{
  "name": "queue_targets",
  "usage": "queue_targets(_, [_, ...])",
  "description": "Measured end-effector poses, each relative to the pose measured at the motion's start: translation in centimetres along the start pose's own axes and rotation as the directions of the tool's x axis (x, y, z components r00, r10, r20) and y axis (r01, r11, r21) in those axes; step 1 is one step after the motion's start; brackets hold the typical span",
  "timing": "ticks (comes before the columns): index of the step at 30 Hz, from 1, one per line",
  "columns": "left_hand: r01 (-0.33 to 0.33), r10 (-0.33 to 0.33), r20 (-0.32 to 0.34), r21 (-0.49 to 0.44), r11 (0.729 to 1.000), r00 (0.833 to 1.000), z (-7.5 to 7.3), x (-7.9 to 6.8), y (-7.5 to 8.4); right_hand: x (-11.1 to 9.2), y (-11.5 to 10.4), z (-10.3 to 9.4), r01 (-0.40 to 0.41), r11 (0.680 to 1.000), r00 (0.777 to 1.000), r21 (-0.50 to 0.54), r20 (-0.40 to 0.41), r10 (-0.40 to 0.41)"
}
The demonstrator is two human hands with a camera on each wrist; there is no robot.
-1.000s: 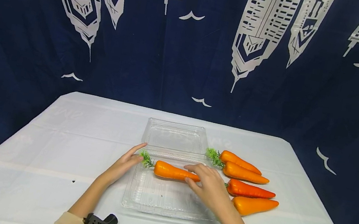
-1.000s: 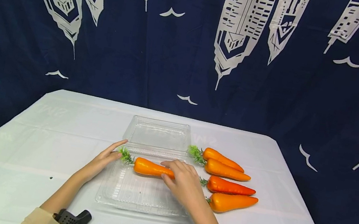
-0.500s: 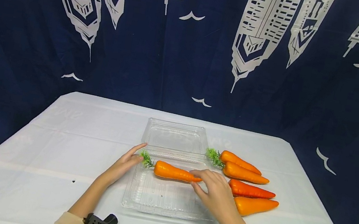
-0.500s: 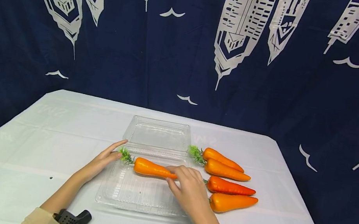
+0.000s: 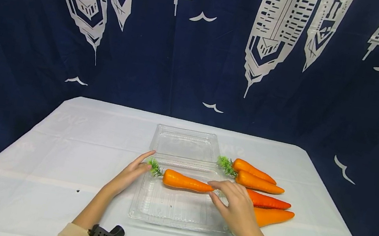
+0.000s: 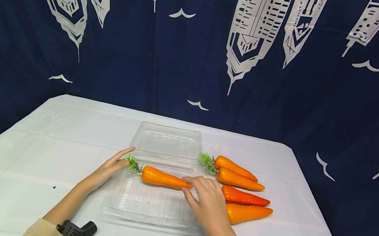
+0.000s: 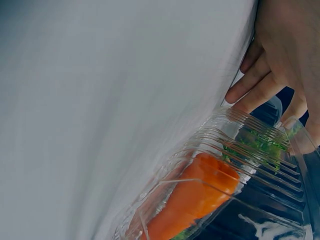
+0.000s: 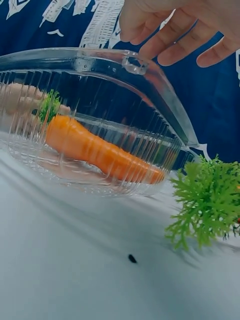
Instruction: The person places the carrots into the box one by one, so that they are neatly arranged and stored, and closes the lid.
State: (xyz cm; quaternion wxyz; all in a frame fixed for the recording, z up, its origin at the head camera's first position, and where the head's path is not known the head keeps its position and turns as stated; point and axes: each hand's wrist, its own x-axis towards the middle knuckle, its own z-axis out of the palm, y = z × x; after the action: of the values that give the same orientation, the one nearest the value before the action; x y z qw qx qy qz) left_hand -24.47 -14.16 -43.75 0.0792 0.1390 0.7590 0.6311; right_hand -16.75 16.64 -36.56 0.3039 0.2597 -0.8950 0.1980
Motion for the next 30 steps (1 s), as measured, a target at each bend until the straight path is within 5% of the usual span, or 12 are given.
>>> queue_targets(30, [0.0,0.0,0.002,0.002,1.0,1.0,0.1,-0.1,0.1,-1.5,2.0,-3.5,-0.12,0.992,0.993,-0.04,-0.008,0.12])
